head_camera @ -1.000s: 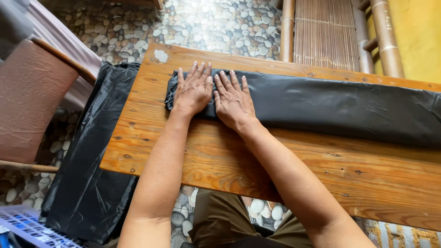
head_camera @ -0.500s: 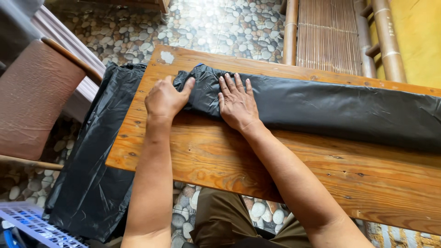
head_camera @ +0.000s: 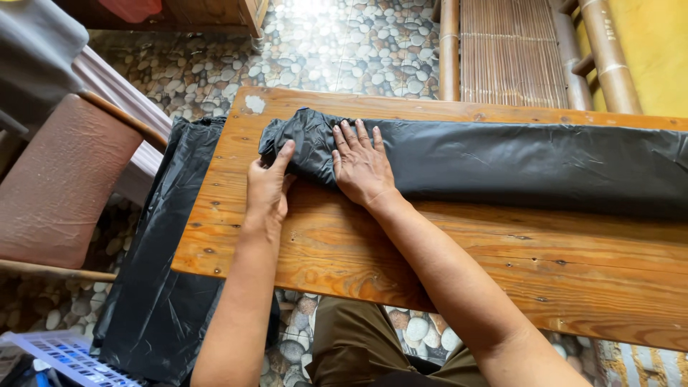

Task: The person folds a large black tarp on a wooden table, rolling it into a compact bundle. They then place the folded tarp into a black carrying bag and secure it with a blue strap.

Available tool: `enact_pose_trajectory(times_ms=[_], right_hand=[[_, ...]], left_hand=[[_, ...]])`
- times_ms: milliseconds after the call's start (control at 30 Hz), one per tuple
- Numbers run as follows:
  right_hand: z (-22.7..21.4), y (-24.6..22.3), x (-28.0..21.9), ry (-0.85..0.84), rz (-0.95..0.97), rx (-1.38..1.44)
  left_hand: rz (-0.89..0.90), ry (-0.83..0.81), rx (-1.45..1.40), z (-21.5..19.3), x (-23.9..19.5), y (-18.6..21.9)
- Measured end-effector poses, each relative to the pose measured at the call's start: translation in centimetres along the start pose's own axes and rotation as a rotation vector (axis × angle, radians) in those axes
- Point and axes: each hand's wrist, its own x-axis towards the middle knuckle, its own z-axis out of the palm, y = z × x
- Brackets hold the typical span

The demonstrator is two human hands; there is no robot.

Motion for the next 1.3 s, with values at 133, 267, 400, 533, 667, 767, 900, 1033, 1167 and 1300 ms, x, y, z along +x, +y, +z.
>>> enact_pose_trajectory(times_ms=[133, 267, 400, 533, 667, 767, 900, 1033, 1167, 1300], right_hand=[[0.0, 0.0, -0.1, 0.032, -0.004, 0.011], [0.5, 0.1, -0.1, 0.047, -0.005, 0.016], [0.4, 0.2, -0.1, 0.057, -0.006, 0.025], [0.7, 0.2, -0.1, 0.055, -0.005, 0.015], [0.9, 0.6, 0.0, 0.057, -0.011, 0.004], [1.3, 0.6, 0.3, 0.022, 0.008, 0.011], [1.1, 0.5, 0.2, 0.003, 0.012, 0.03], [1.1, 1.0, 0.5, -0.016, 0.023, 0.045], [1.0, 1.0, 0.6, -0.024, 0.016, 0.077], [0.1, 0.8, 0.5, -0.07, 0.017, 0.101]], left_hand=[[0.068, -0.015, -0.183, 1.3, 0.2, -2.6], [0.19, 0.011, -0.148, 3.2, -0.4, -4.8], [0.12, 0.11, -0.182, 3.3, 1.6, -7.9], [0.151, 0.067, -0.071, 3.6, 1.2, -7.3], [0.377, -0.179, 0.25, 2.7, -1.2, -4.6], [0.413, -0.243, 0.465, 1.5, 1.7, -6.6], [0.351, -0.227, 0.712, 1.2, 2.1, -6.7], [0.423, -0.199, 0.727, 2.1, 0.8, -6.0], [0.436, -0.245, 0.62, 1.7, 1.4, -4.8], [0.561, -0.328, 0.455, 1.4, 4.5, -6.1]])
